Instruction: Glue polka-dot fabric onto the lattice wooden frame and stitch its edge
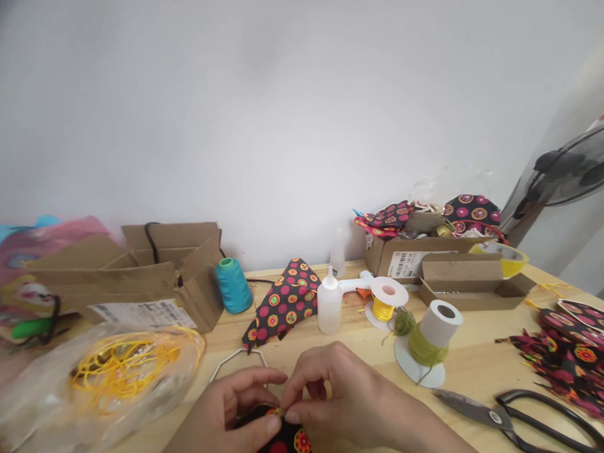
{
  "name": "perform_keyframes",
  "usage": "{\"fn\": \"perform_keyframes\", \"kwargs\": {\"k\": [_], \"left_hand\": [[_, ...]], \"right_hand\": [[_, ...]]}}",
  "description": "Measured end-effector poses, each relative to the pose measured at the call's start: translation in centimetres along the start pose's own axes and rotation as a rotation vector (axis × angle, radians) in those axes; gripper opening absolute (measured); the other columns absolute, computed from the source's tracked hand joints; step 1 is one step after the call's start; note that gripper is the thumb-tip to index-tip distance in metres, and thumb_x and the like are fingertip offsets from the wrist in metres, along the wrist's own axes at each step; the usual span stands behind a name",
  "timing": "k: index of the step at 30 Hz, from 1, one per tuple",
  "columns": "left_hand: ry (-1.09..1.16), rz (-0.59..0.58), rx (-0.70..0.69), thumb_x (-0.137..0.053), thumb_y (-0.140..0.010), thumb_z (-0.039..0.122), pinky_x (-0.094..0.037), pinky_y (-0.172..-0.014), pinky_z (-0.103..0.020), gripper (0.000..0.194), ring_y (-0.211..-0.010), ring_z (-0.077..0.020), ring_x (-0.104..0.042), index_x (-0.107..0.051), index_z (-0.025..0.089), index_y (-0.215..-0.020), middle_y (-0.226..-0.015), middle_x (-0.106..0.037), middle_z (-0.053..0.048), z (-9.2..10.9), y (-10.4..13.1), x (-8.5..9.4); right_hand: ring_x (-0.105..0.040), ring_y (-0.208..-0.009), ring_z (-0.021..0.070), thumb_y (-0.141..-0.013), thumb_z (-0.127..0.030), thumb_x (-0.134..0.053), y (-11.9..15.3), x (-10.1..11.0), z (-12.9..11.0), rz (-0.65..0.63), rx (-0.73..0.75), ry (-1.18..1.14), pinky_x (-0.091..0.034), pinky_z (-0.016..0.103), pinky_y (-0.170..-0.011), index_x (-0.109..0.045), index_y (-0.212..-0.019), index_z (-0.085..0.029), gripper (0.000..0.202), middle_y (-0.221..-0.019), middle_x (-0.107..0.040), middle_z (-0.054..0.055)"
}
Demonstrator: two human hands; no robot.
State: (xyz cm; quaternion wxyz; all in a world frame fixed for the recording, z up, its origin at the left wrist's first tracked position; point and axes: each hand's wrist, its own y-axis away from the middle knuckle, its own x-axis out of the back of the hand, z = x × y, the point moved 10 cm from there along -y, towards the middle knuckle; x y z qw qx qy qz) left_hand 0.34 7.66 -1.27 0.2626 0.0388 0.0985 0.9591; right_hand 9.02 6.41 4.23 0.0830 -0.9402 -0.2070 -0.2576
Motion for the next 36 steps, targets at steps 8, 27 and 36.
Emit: {"fn": "perform_keyframes", "kwargs": {"k": [8,27,36], "left_hand": [[0.007,0.011,-0.019,-0.063,-0.061,0.017,-0.044,-0.072,-0.033,0.031,-0.076,-0.0208,-0.063,-0.058,0.016,-0.092,-0.077,-0.070,-0.005,0.1,0.1,0.0],[0.036,-0.032,0.017,-0.064,-0.058,0.013,-0.044,-0.066,-0.030,0.035,-0.069,-0.0184,-0.063,-0.058,0.015,-0.092,-0.069,-0.069,-0.001,-0.3,0.2,-0.6],[0.043,-0.037,0.017,-0.065,-0.058,0.015,-0.043,-0.065,-0.030,0.035,-0.069,-0.0193,-0.062,-0.058,0.016,-0.092,-0.068,-0.068,-0.001,-0.3,0.2,-0.7]], "right_hand": [[-0.050,-0.061,0.0089,-0.077,-0.015,-0.057,0.0,0.3,-0.6,-0.004,0.036,0.030,-0.040,0.018,-0.056,-0.067,-0.079,-0.015,0.010,-0.069,-0.059,0.000],[-0.053,-0.076,0.0106,-0.080,-0.007,-0.052,0.5,-0.6,-2.6,-0.029,0.215,0.230,-0.043,0.019,-0.068,-0.064,-0.081,-0.016,0.015,-0.080,-0.059,0.003],[-0.054,-0.075,0.0109,-0.080,-0.012,-0.054,0.5,-0.6,-2.7,-0.038,0.203,0.258,-0.043,0.020,-0.067,-0.065,-0.082,-0.017,0.013,-0.080,-0.059,0.002]]}}
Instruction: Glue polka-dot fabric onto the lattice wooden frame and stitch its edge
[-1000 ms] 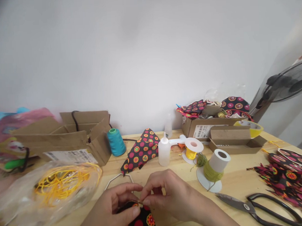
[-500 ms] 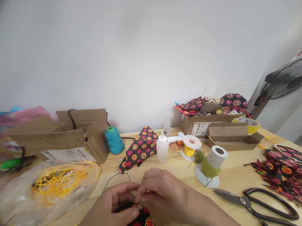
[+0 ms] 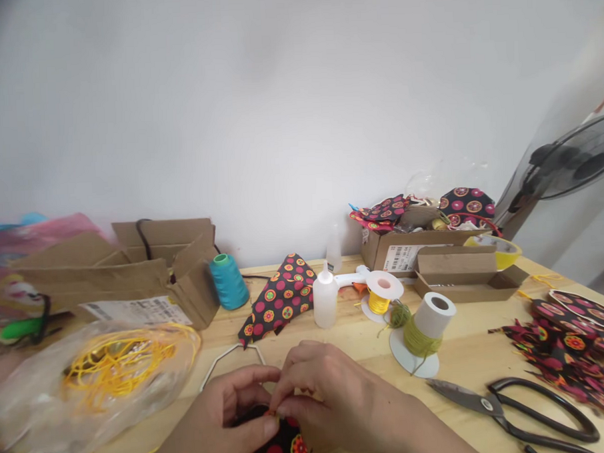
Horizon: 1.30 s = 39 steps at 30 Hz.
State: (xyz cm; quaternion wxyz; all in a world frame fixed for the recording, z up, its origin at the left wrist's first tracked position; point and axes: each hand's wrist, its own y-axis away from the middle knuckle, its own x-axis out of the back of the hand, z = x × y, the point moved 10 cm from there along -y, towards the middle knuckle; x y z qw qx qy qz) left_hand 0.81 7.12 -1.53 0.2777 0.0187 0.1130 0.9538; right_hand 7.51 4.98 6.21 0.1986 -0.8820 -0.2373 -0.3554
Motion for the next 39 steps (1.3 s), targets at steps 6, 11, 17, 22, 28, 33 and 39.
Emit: {"fn": "perform_keyframes", "kwargs": {"k": [6,11,17,22,28,33,39], "left_hand": [[0.010,0.010,-0.014,-0.064,-0.058,0.016,-0.044,-0.066,-0.032,0.036,-0.070,-0.0199,-0.062,-0.057,0.016,-0.094,-0.069,-0.068,-0.002,-0.10,-0.01,0.12],[0.006,0.006,-0.013,-0.064,-0.058,0.015,-0.044,-0.067,-0.032,0.034,-0.070,-0.0194,-0.063,-0.058,0.016,-0.092,-0.069,-0.068,-0.001,0.20,0.09,-0.07],[-0.005,0.032,-0.018,-0.063,-0.059,0.014,-0.045,-0.069,-0.032,0.034,-0.071,-0.0188,-0.063,-0.058,0.016,-0.092,-0.070,-0.069,-0.001,0.19,0.10,0.09],[-0.002,0.014,-0.032,-0.064,-0.058,0.012,-0.045,-0.069,-0.032,0.034,-0.072,-0.0189,-0.063,-0.058,0.016,-0.092,-0.070,-0.069,-0.001,0.11,0.00,-0.12],[0.025,0.002,-0.040,-0.065,-0.058,0.014,-0.044,-0.069,-0.031,0.036,-0.073,-0.0188,-0.063,-0.057,0.017,-0.093,-0.071,-0.069,-0.001,-0.04,0.00,-0.15],[0.005,-0.012,-0.056,-0.064,-0.060,0.017,-0.044,-0.071,-0.033,0.040,-0.075,-0.0204,-0.062,-0.053,0.016,-0.098,-0.074,-0.068,-0.003,-0.39,0.06,0.06],[0.023,-0.094,-0.037,-0.061,-0.067,0.023,-0.043,-0.072,-0.032,0.034,-0.078,-0.0203,-0.061,-0.055,0.016,-0.100,-0.079,-0.068,-0.005,0.33,0.32,-0.44]], "right_hand": [[-0.055,-0.076,0.0110,-0.079,-0.015,-0.056,0.09,0.02,0.38,0.005,-0.024,0.004,-0.043,0.020,-0.068,-0.065,-0.082,-0.017,0.010,-0.080,-0.059,0.002],[-0.055,-0.075,0.0111,-0.079,-0.015,-0.056,0.06,0.10,0.35,0.007,-0.028,0.014,-0.043,0.020,-0.068,-0.065,-0.081,-0.017,0.010,-0.079,-0.059,0.002],[-0.055,-0.073,0.0114,-0.075,-0.013,-0.058,0.07,0.26,0.24,0.043,-0.036,0.029,-0.043,0.021,-0.068,-0.065,-0.079,-0.016,0.009,-0.077,-0.059,0.002],[-0.055,-0.069,0.0113,-0.073,-0.010,-0.057,0.12,0.32,0.14,0.070,-0.016,0.048,-0.043,0.022,-0.067,-0.065,-0.077,-0.017,0.012,-0.074,-0.060,0.002],[-0.054,-0.067,0.0104,-0.074,-0.010,-0.057,-0.05,0.19,-0.12,0.050,0.002,0.061,-0.042,0.019,-0.059,-0.066,-0.074,-0.018,0.012,-0.071,-0.059,0.001],[-0.053,-0.068,0.0103,-0.076,-0.012,-0.056,0.01,0.17,-0.26,0.034,0.018,0.086,-0.041,0.018,-0.058,-0.066,-0.075,-0.017,0.011,-0.072,-0.058,0.001],[-0.054,-0.069,0.0102,-0.076,-0.012,-0.057,0.08,0.24,-0.41,0.039,0.030,0.098,-0.041,0.018,-0.060,-0.066,-0.077,-0.015,0.010,-0.073,-0.058,0.002]]}}
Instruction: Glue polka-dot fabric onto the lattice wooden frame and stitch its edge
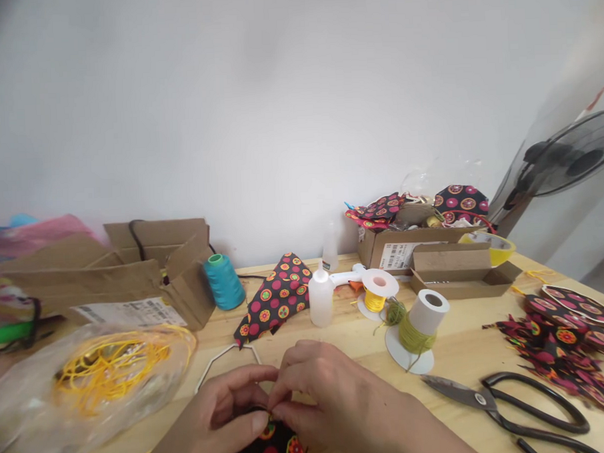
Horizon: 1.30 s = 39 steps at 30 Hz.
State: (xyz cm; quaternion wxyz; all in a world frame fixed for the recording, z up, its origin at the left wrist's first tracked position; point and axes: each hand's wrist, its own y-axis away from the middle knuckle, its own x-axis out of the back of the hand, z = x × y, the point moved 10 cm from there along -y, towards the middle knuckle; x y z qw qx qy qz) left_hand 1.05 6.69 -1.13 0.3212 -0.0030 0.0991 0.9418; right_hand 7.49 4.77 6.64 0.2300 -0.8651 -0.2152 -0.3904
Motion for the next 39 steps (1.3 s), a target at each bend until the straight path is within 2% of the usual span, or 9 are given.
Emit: {"fn": "perform_keyframes", "kwargs": {"k": [3,11,20,26,32,36,39], "left_hand": [[-0.031,0.010,0.029,-0.060,-0.069,0.021,-0.044,-0.073,-0.031,0.029,-0.077,-0.0188,-0.061,-0.055,0.015,-0.098,-0.077,-0.068,-0.004,0.2,-0.1,0.0],[-0.031,0.079,0.036,-0.062,-0.065,0.018,-0.044,-0.066,-0.028,0.031,-0.068,-0.0166,-0.061,-0.057,0.014,-0.095,-0.068,-0.068,-0.001,0.0,-0.3,0.4],[0.016,0.137,0.018,-0.063,-0.060,0.015,-0.044,-0.065,-0.027,0.030,-0.067,-0.0163,-0.062,-0.060,0.016,-0.090,-0.067,-0.070,-0.001,0.2,-0.2,0.6],[-0.011,0.169,0.025,-0.062,-0.059,0.015,-0.043,-0.062,-0.027,0.031,-0.063,-0.0156,-0.061,-0.059,0.015,-0.089,-0.064,-0.068,0.000,0.5,-0.1,0.9],[-0.038,0.178,0.031,-0.060,-0.057,0.014,-0.040,-0.058,-0.024,0.032,-0.058,-0.0129,-0.056,-0.061,0.015,-0.089,-0.059,-0.065,0.003,0.8,-0.1,1.0],[-0.040,0.206,0.041,-0.060,-0.056,0.014,-0.037,-0.055,-0.023,0.032,-0.054,-0.0112,-0.053,-0.060,0.014,-0.088,-0.056,-0.062,0.004,0.6,-0.1,1.2],[-0.052,0.216,0.045,-0.059,-0.055,0.014,-0.036,-0.054,-0.023,0.032,-0.053,-0.0108,-0.052,-0.060,0.013,-0.088,-0.055,-0.061,0.004,0.5,-0.1,1.3]], "right_hand": [[-0.054,-0.069,0.0108,-0.077,-0.013,-0.056,0.1,0.0,0.0,0.001,0.007,0.021,-0.041,0.019,-0.061,-0.065,-0.078,-0.015,0.010,-0.073,-0.058,0.003],[-0.053,-0.071,0.0102,-0.078,-0.011,-0.055,0.2,-0.2,0.1,-0.035,0.014,0.030,-0.040,0.017,-0.062,-0.065,-0.080,-0.014,0.010,-0.075,-0.058,0.003],[-0.054,-0.071,0.0095,-0.076,-0.011,-0.059,0.0,0.4,0.0,-0.006,-0.005,-0.037,-0.040,0.017,-0.065,-0.064,-0.083,-0.014,0.009,-0.075,-0.060,0.002],[-0.055,-0.062,0.0108,-0.072,-0.012,-0.061,0.4,1.3,0.9,0.087,-0.082,-0.065,-0.042,0.019,-0.057,-0.063,-0.088,-0.012,0.016,-0.071,-0.061,0.003],[-0.054,-0.062,0.0123,-0.073,-0.017,-0.059,0.7,0.8,3.0,0.043,-0.261,-0.097,-0.041,0.021,-0.055,-0.065,-0.088,-0.014,0.016,-0.069,-0.060,0.003],[-0.049,-0.056,0.0106,-0.075,-0.021,-0.054,1.2,-0.2,5.4,-0.066,-0.424,-0.132,-0.036,0.020,-0.049,-0.066,-0.083,-0.020,0.014,-0.062,-0.056,-0.002],[-0.045,-0.055,0.0096,-0.075,-0.023,-0.054,1.3,-0.5,6.0,-0.066,-0.418,-0.175,-0.033,0.019,-0.048,-0.065,-0.081,-0.022,0.013,-0.061,-0.052,-0.003]]}}
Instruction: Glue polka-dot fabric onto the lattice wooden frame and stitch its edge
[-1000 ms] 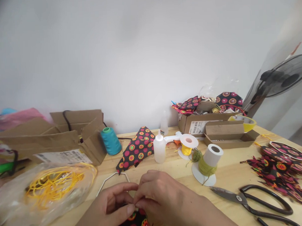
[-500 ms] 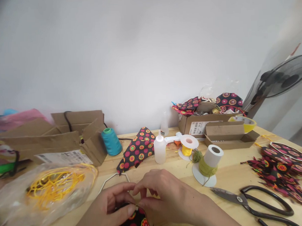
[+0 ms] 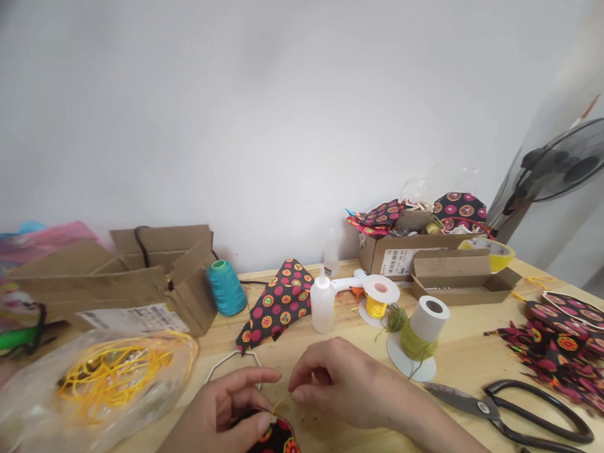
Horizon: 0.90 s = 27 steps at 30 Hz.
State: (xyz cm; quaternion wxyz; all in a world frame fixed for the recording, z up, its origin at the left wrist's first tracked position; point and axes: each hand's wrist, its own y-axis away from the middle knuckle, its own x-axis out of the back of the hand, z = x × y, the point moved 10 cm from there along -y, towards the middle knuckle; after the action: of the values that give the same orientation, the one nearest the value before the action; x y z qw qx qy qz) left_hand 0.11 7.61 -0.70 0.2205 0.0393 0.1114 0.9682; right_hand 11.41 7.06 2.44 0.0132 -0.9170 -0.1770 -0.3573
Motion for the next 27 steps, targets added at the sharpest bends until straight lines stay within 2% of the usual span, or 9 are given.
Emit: {"fn": "perform_keyframes", "kwargs": {"k": [4,9,15,20,24,27], "left_hand": [[-0.011,0.006,-0.011,-0.059,-0.055,0.013,-0.037,-0.056,-0.024,0.032,-0.054,-0.0114,-0.052,-0.060,0.013,-0.087,-0.056,-0.061,0.004,0.0,0.0,0.0],[-0.005,0.009,-0.005,-0.058,-0.055,0.013,-0.038,-0.057,-0.024,0.033,-0.055,-0.0114,-0.052,-0.060,0.013,-0.088,-0.056,-0.060,0.005,-0.2,-0.1,0.0],[-0.032,0.003,-0.015,-0.058,-0.054,0.011,-0.037,-0.055,-0.023,0.034,-0.055,-0.0115,-0.053,-0.060,0.015,-0.087,-0.057,-0.061,0.005,-0.5,-0.2,0.1],[-0.031,0.012,-0.022,-0.058,-0.054,0.011,-0.040,-0.057,-0.024,0.033,-0.056,-0.0124,-0.055,-0.061,0.016,-0.087,-0.057,-0.061,0.004,-0.3,-0.1,0.1],[-0.037,0.008,-0.030,-0.058,-0.054,0.010,-0.040,-0.056,-0.024,0.032,-0.055,-0.0129,-0.055,-0.061,0.015,-0.085,-0.057,-0.062,0.003,0.0,-0.1,0.0],[-0.038,0.009,-0.029,-0.058,-0.053,0.009,-0.039,-0.055,-0.024,0.033,-0.055,-0.0128,-0.055,-0.062,0.016,-0.086,-0.057,-0.062,0.003,-0.1,-0.2,0.0]], "right_hand": [[-0.043,-0.057,0.0093,-0.072,-0.021,-0.058,0.2,0.8,-0.6,0.097,0.079,0.032,-0.034,0.020,-0.051,-0.064,-0.080,-0.023,0.010,-0.066,-0.052,-0.003],[-0.046,-0.062,0.0098,-0.068,-0.015,-0.061,0.4,1.5,-1.5,0.161,0.137,0.070,-0.035,0.020,-0.055,-0.063,-0.078,-0.022,0.012,-0.069,-0.054,-0.003],[-0.049,-0.062,0.0101,-0.075,-0.015,-0.054,0.4,2.8,-2.4,0.233,0.210,0.069,-0.036,0.021,-0.055,-0.063,-0.076,-0.020,0.011,-0.067,-0.056,-0.002],[-0.051,-0.072,0.0139,-0.072,-0.017,-0.060,0.8,1.5,-4.1,0.187,0.322,0.218,-0.036,0.026,-0.067,-0.065,-0.078,-0.021,0.008,-0.072,-0.057,0.000],[-0.049,-0.068,0.0157,-0.070,-0.017,-0.060,0.7,0.8,-4.6,0.180,0.323,0.399,-0.031,0.030,-0.064,-0.066,-0.072,-0.022,0.008,-0.067,-0.059,0.001],[-0.050,-0.066,0.0148,-0.069,-0.016,-0.059,0.5,1.0,-4.1,0.190,0.278,0.324,-0.032,0.030,-0.066,-0.066,-0.067,-0.021,0.009,-0.063,-0.059,0.000]]}}
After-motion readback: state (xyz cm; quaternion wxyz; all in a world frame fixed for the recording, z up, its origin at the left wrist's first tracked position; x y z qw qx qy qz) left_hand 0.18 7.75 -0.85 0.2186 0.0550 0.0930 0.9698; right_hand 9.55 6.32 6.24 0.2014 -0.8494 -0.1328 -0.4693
